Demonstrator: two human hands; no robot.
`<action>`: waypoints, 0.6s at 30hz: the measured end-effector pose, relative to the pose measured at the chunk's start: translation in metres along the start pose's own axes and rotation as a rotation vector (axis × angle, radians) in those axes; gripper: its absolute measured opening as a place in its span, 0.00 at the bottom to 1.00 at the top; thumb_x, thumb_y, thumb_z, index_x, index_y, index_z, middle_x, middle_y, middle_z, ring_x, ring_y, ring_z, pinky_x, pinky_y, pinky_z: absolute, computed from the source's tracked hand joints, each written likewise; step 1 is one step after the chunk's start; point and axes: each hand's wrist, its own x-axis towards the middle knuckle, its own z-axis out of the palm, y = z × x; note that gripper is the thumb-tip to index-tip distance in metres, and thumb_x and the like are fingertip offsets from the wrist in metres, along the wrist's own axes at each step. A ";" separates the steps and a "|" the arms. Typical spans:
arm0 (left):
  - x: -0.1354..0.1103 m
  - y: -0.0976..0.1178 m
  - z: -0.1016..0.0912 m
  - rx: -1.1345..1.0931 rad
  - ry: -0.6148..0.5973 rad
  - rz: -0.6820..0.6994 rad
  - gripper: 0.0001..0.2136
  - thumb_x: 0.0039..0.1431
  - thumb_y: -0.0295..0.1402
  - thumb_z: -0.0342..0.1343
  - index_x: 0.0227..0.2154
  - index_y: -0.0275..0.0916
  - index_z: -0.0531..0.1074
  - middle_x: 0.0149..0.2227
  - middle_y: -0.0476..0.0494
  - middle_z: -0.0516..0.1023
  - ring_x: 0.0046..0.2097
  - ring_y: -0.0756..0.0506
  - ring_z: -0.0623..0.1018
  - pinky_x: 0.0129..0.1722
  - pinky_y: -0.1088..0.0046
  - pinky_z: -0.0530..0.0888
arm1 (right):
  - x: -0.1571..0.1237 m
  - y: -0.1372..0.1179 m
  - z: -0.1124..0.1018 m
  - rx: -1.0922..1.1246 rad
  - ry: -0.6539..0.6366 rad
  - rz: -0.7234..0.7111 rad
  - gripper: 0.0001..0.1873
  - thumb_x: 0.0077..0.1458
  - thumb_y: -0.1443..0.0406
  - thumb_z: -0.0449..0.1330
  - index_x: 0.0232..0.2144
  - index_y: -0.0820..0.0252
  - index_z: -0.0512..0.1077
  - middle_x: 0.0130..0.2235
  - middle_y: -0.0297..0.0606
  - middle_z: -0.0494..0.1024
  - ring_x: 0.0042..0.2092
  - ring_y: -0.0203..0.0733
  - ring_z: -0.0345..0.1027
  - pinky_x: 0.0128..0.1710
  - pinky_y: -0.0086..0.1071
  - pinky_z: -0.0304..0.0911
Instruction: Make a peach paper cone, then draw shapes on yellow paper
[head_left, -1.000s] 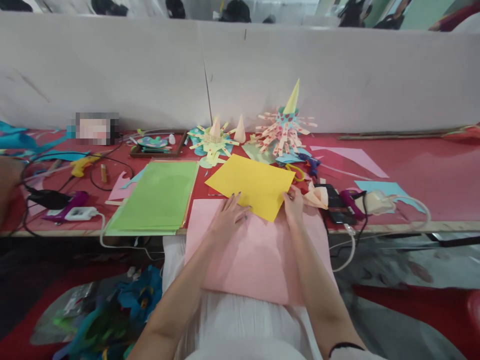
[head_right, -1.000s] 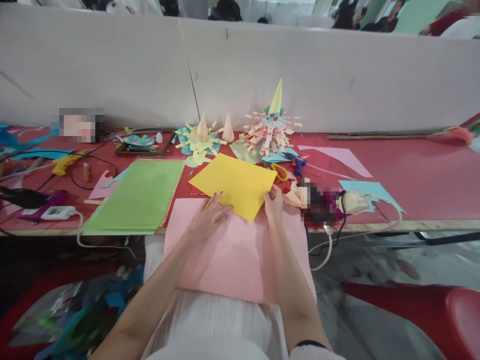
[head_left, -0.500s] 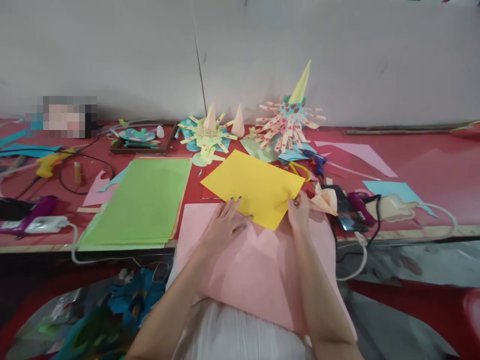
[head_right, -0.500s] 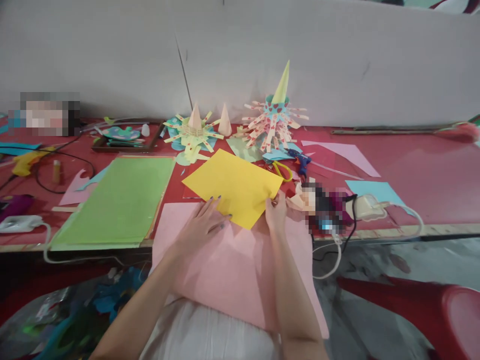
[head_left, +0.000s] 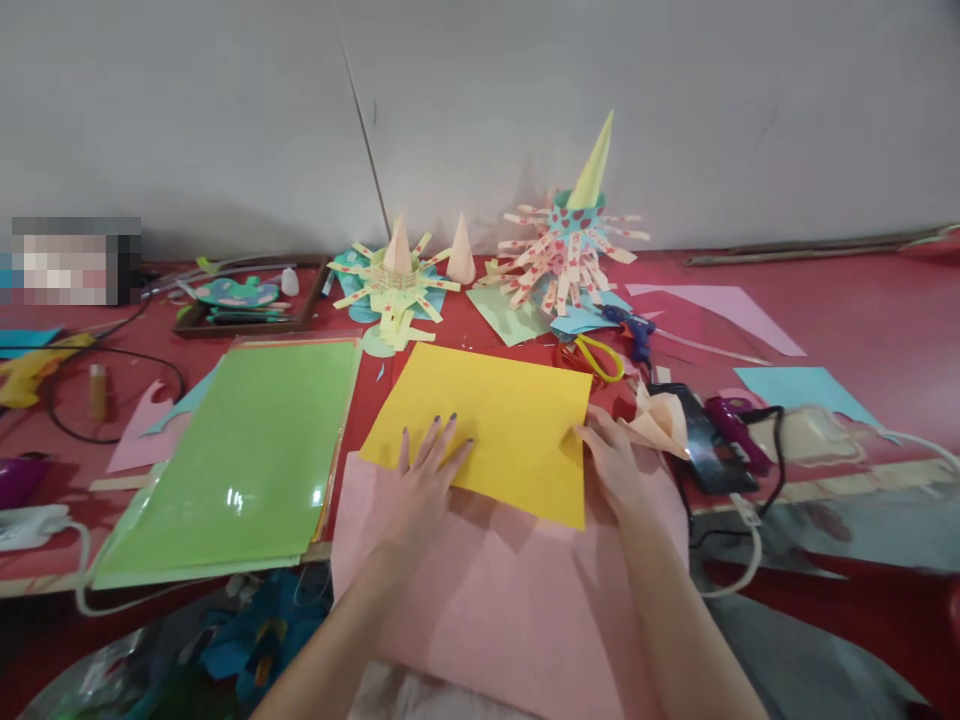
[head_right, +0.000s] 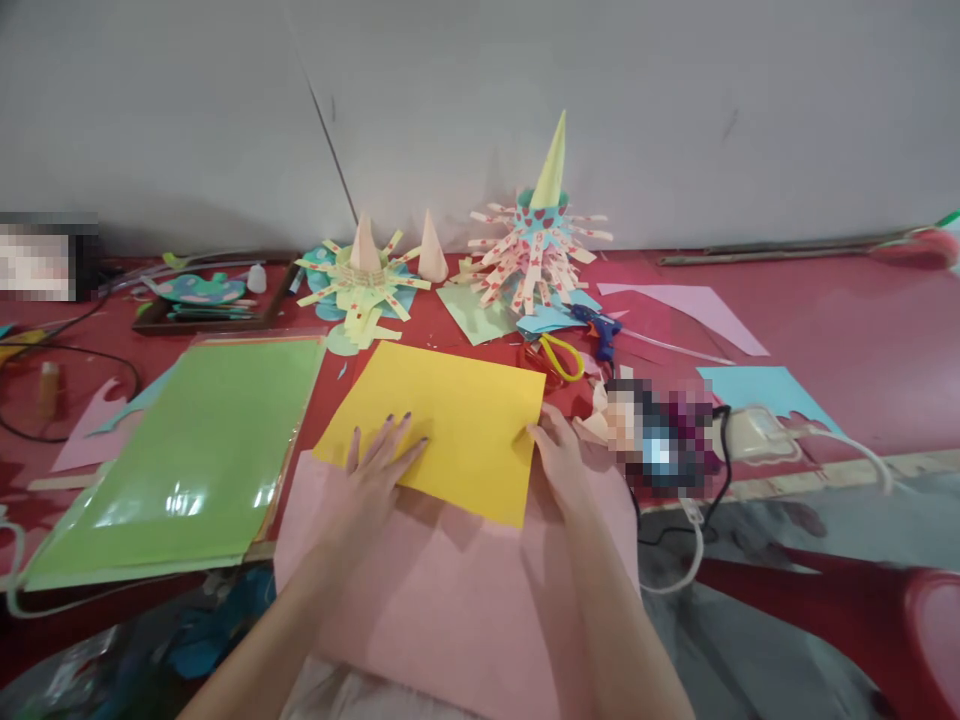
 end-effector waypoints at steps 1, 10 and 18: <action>0.002 -0.003 -0.002 -0.039 -0.032 0.001 0.31 0.47 0.13 0.39 0.54 0.45 0.58 0.61 0.48 0.56 0.62 0.46 0.53 0.60 0.53 0.47 | 0.000 -0.001 -0.002 0.005 -0.027 0.020 0.14 0.45 0.60 0.57 0.38 0.56 0.68 0.39 0.36 0.75 0.38 0.42 0.69 0.34 0.33 0.64; 0.006 -0.013 0.005 -0.257 0.115 -0.368 0.23 0.58 0.23 0.38 0.56 0.44 0.56 0.57 0.48 0.64 0.59 0.46 0.60 0.55 0.66 0.64 | -0.003 -0.013 0.019 -0.748 -0.168 -0.468 0.15 0.56 0.62 0.49 0.45 0.55 0.68 0.52 0.40 0.68 0.53 0.43 0.61 0.52 0.41 0.56; 0.008 -0.017 0.016 -0.034 0.055 -0.111 0.30 0.55 0.23 0.41 0.61 0.41 0.41 0.62 0.44 0.52 0.62 0.46 0.51 0.60 0.60 0.53 | 0.003 0.000 0.040 -1.209 -0.275 -0.557 0.29 0.57 0.56 0.48 0.59 0.56 0.50 0.62 0.41 0.49 0.62 0.49 0.40 0.57 0.53 0.42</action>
